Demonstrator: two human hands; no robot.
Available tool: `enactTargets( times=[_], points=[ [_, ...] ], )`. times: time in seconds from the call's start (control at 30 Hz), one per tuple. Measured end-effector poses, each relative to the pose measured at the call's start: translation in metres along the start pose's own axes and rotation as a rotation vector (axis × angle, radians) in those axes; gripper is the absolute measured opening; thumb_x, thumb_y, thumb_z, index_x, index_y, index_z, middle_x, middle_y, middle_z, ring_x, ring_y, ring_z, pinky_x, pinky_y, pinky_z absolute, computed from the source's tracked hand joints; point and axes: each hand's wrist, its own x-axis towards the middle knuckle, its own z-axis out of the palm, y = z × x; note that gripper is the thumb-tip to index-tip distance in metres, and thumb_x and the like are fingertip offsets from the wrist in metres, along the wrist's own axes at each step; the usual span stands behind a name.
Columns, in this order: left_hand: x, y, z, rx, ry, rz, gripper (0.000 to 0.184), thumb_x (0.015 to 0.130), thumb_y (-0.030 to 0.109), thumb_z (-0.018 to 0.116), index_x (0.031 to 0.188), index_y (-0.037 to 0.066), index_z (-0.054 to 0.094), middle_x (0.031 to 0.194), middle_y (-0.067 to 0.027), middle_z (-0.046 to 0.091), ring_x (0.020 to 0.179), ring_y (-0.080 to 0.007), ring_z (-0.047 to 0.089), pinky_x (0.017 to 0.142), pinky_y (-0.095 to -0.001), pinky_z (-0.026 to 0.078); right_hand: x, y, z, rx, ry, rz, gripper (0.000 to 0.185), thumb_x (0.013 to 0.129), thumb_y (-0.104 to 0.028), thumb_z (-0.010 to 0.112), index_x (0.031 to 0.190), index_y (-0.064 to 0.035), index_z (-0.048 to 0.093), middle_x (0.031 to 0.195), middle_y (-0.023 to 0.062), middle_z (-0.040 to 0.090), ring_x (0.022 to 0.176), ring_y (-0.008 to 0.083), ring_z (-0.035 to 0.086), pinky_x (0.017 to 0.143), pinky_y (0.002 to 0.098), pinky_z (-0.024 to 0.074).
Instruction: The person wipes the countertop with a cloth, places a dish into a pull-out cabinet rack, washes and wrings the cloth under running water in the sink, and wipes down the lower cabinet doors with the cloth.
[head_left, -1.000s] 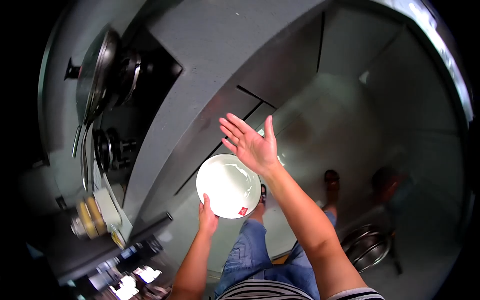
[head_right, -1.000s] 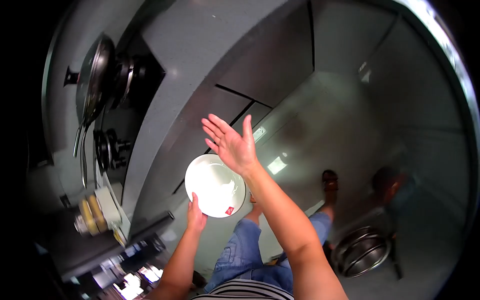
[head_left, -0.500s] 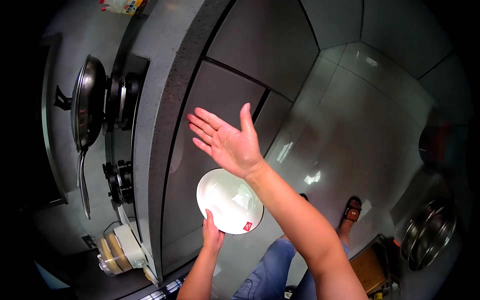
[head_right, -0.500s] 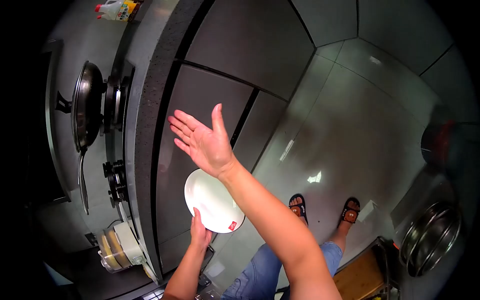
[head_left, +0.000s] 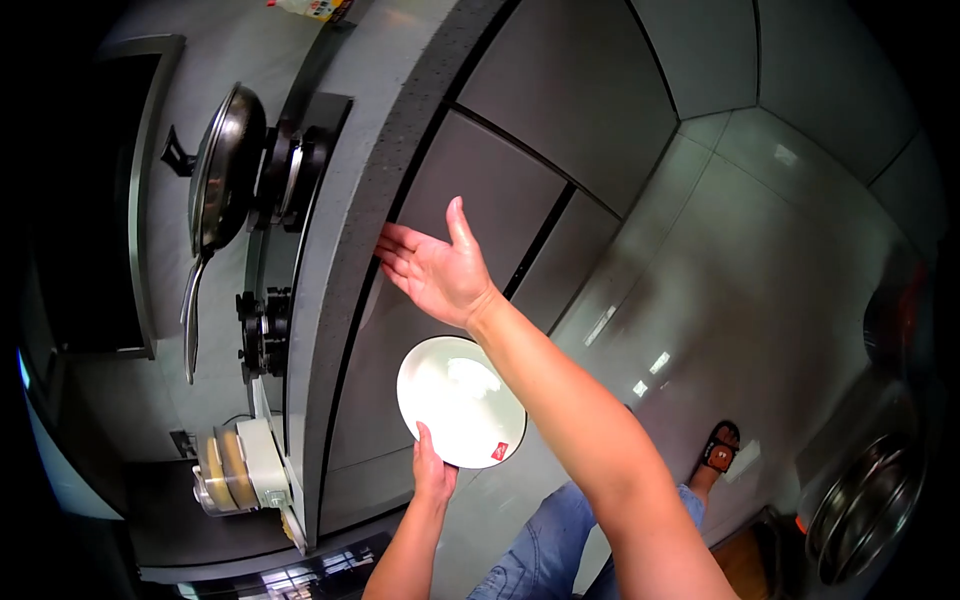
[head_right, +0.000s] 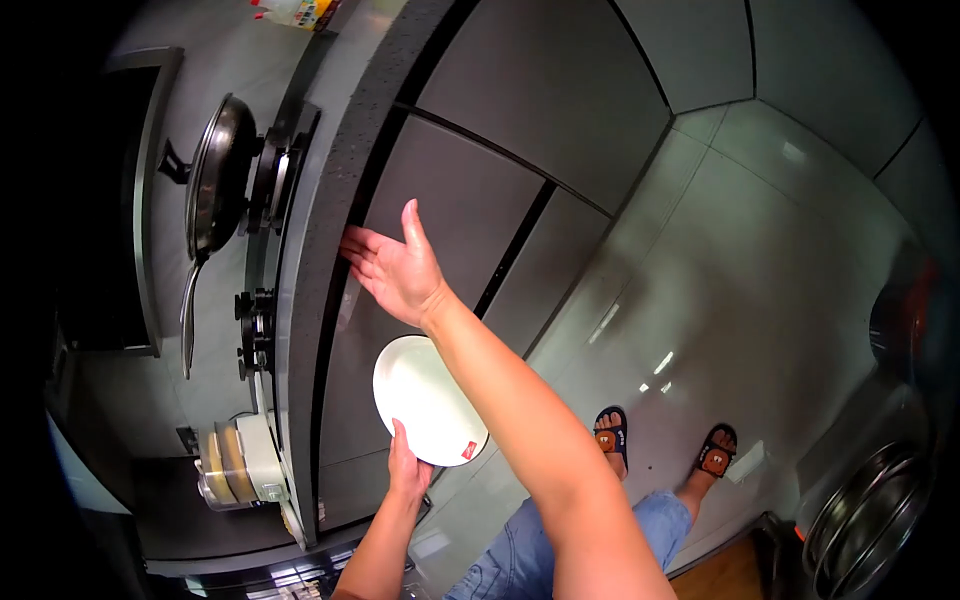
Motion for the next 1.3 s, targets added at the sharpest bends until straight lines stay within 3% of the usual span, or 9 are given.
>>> enactTargets(
  times=[0.37,0.47,0.77,0.93,1.0,1.07,1.2,1.23,1.3],
  points=[
    [-0.042,0.007,-0.023,0.003,0.042,-0.002,0.062,0.101,0.045,0.039,0.142,0.000,0.030,0.142,-0.0141,0.043,0.129,-0.0281,0.046,0.106,-0.0422,0.040,0.012,0.007,0.010,0.049,0.123,0.042,0.099,0.088,-0.075,0.024,0.147,0.0048,0.022,0.151,0.0140,0.031,0.139,0.0261,0.027,0.116,0.0330,0.0164],
    [-0.055,0.017,-0.016,-0.052,0.054,-0.011,0.060,0.101,0.042,0.041,0.141,-0.001,0.030,0.141,-0.0153,0.043,0.127,-0.0279,0.046,0.106,-0.0420,0.040,0.007,0.008,0.012,0.018,0.154,0.045,0.101,0.087,-0.076,0.025,0.148,0.0047,0.020,0.153,0.0153,0.026,0.142,0.0266,0.022,0.117,0.0358,0.0076],
    [-0.098,0.054,-0.022,-0.107,0.104,-0.119,0.063,0.099,0.043,0.046,0.140,-0.002,0.030,0.139,-0.0174,0.045,0.126,-0.0283,0.048,0.104,-0.0409,0.043,-0.040,-0.004,0.047,0.094,0.338,0.059,0.091,0.090,-0.071,0.032,0.140,0.0052,0.036,0.142,0.0141,0.040,0.134,0.0253,0.037,0.112,0.0349,0.0271],
    [-0.119,0.082,-0.005,-0.178,0.060,-0.147,0.064,0.098,0.043,0.049,0.139,-0.003,0.032,0.138,-0.0176,0.046,0.125,-0.0277,0.049,0.103,-0.0394,0.043,-0.073,-0.025,0.087,-0.005,0.366,0.161,0.097,0.087,-0.076,0.030,0.143,0.0043,0.033,0.144,0.0144,0.041,0.137,0.0234,0.034,0.113,0.0349,0.0262],
    [-0.127,0.081,-0.006,-0.195,0.102,-0.192,0.064,0.098,0.043,0.049,0.140,-0.004,0.031,0.138,-0.0175,0.046,0.124,-0.0275,0.049,0.103,-0.0389,0.043,-0.092,-0.025,0.111,-0.260,0.563,0.212,0.094,0.089,-0.074,0.029,0.144,0.0018,0.032,0.145,0.0125,0.041,0.136,0.0227,0.034,0.112,0.0347,0.0272],
    [-0.136,0.087,-0.003,-0.237,0.116,-0.214,0.063,0.099,0.042,0.048,0.140,-0.003,0.032,0.138,-0.0171,0.046,0.124,-0.0275,0.050,0.103,-0.0399,0.043,-0.117,-0.021,0.134,-0.598,0.687,0.414,0.080,0.092,-0.070,0.030,0.147,-0.0108,0.033,0.144,0.0083,0.041,0.132,0.0221,0.037,0.109,0.0402,0.0294],
    [-0.139,0.106,0.005,-0.327,0.090,-0.236,0.059,0.100,0.041,0.045,0.139,-0.003,0.035,0.136,-0.0172,0.049,0.123,-0.0275,0.052,0.102,-0.0410,0.044,-0.147,-0.007,0.207,-0.735,0.556,0.785,0.071,0.095,-0.056,0.046,0.150,-0.0162,0.024,0.140,0.0089,0.040,0.124,0.0271,0.046,0.092,0.0443,0.0463],
    [-0.142,0.110,0.005,-0.339,0.072,-0.242,0.059,0.100,0.042,0.044,0.139,-0.002,0.036,0.136,-0.0167,0.050,0.123,-0.0270,0.052,0.101,-0.0404,0.044,-0.156,0.003,0.221,-0.751,0.644,0.799,0.071,0.095,-0.036,0.056,0.151,-0.0149,0.016,0.137,0.0121,0.041,0.120,0.0278,0.050,0.081,0.0421,0.0542],
    [-0.146,0.120,0.002,-0.315,0.047,-0.259,0.059,0.100,0.043,0.043,0.138,-0.002,0.039,0.134,-0.0146,0.052,0.120,-0.0243,0.053,0.100,-0.0383,0.044,-0.157,0.035,0.248,-0.852,0.688,0.747,0.066,0.097,-0.024,0.051,0.151,-0.0138,0.013,0.139,0.0122,0.041,0.115,0.0277,0.054,0.080,0.0412,0.0562]
  ],
)
